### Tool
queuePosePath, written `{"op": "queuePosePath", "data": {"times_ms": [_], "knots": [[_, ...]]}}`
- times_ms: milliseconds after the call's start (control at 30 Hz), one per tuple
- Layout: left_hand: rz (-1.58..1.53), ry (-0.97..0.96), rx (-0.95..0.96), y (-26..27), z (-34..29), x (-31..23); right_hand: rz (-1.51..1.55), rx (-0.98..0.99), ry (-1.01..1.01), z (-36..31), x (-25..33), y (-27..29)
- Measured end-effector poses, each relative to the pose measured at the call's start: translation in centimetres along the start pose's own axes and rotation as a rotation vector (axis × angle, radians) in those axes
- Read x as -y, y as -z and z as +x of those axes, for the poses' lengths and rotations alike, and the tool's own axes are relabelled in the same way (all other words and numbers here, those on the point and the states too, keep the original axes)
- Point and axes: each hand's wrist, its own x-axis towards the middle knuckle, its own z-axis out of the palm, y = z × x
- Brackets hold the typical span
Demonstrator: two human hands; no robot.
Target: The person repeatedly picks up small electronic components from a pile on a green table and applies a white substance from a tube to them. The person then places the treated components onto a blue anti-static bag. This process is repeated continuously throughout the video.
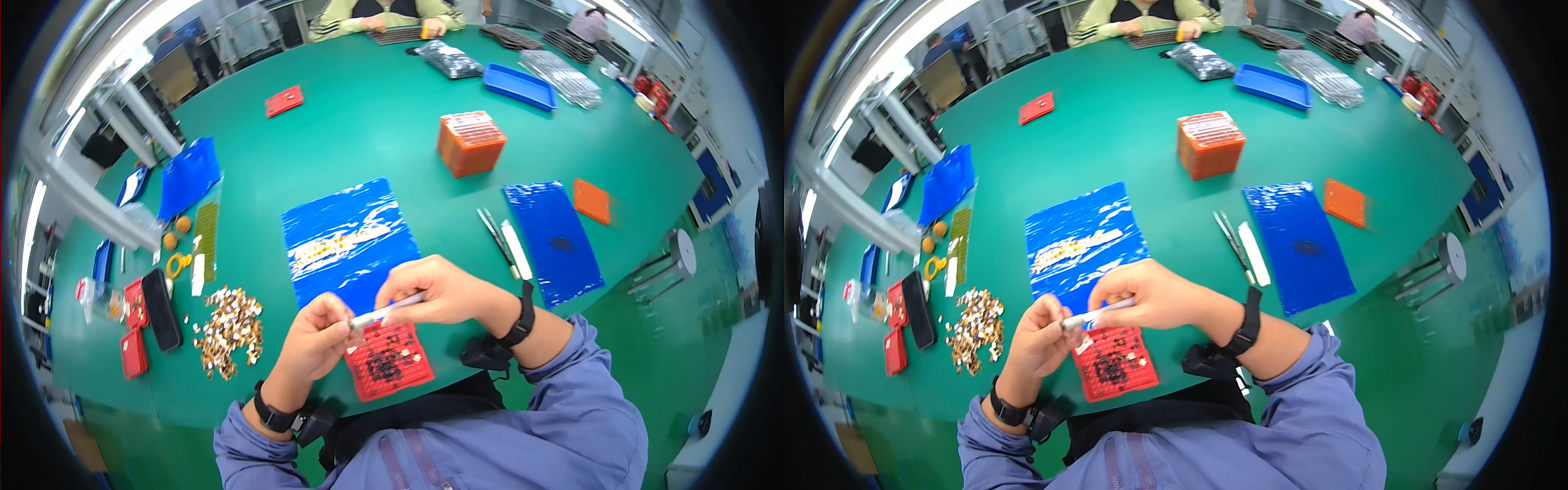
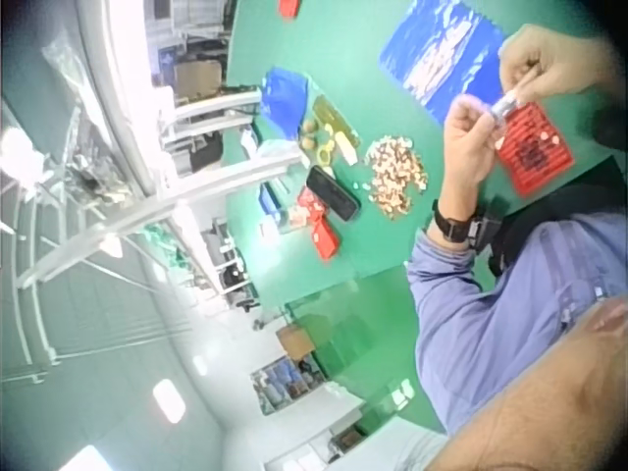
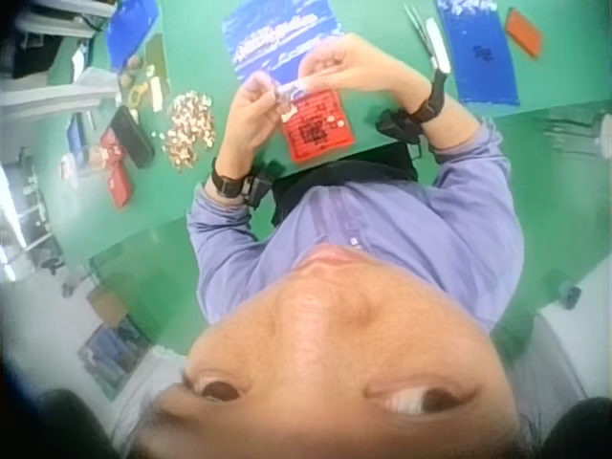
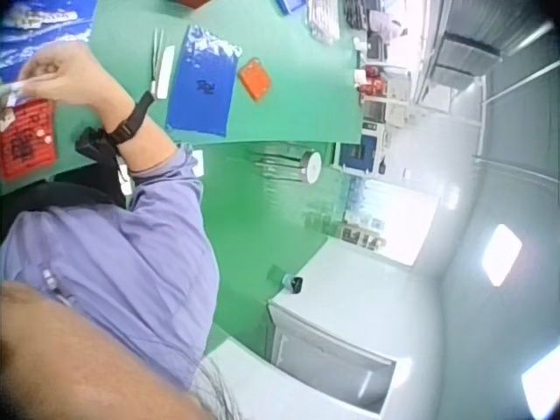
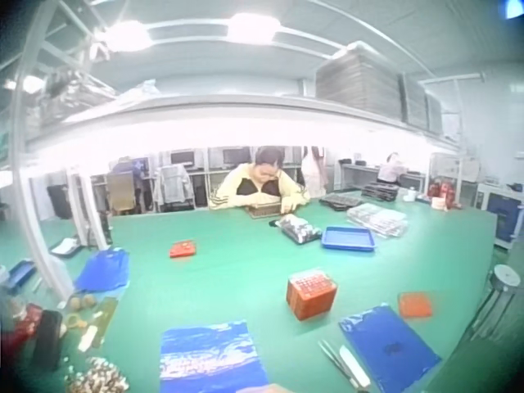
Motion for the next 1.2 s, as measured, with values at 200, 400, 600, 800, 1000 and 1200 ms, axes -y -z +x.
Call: {"op": "queuePosePath", "data": {"times_ms": [200, 400, 600, 800, 1000, 1200], "knots": [[-0.04, 0.016, 0.075, 0.1, 0.2, 0.2, 0.124, 0.071, -0.155, -0.6, 0.5, 0.1], [0.001, -0.006, 0.08, 0.1, 0.0, 0.3, 0.082, 0.06, -0.075, -0.7, 0.5, 0.2], [0.024, 0.012, 0.088, 0.1, 0.3, 0.3, 0.069, 0.106, -0.137, -0.6, 0.8, 0.6], [0.047, 0.08, 0.077, -0.2, 0.0, -0.3, 0.127, 0.21, -0.34, -0.1, 1.9, 0.9], [-0.041, 0.059, 0.122, 0.1, 0.2, 0.2, 0.173, 0.219, -0.365, -0.1, 1.7, 1.2], [0.02, 0.036, 0.137, 0.0, 0.3, 0.3, 0.285, 0.206, -0.235, -0.5, 0.1, 1.2]]}}
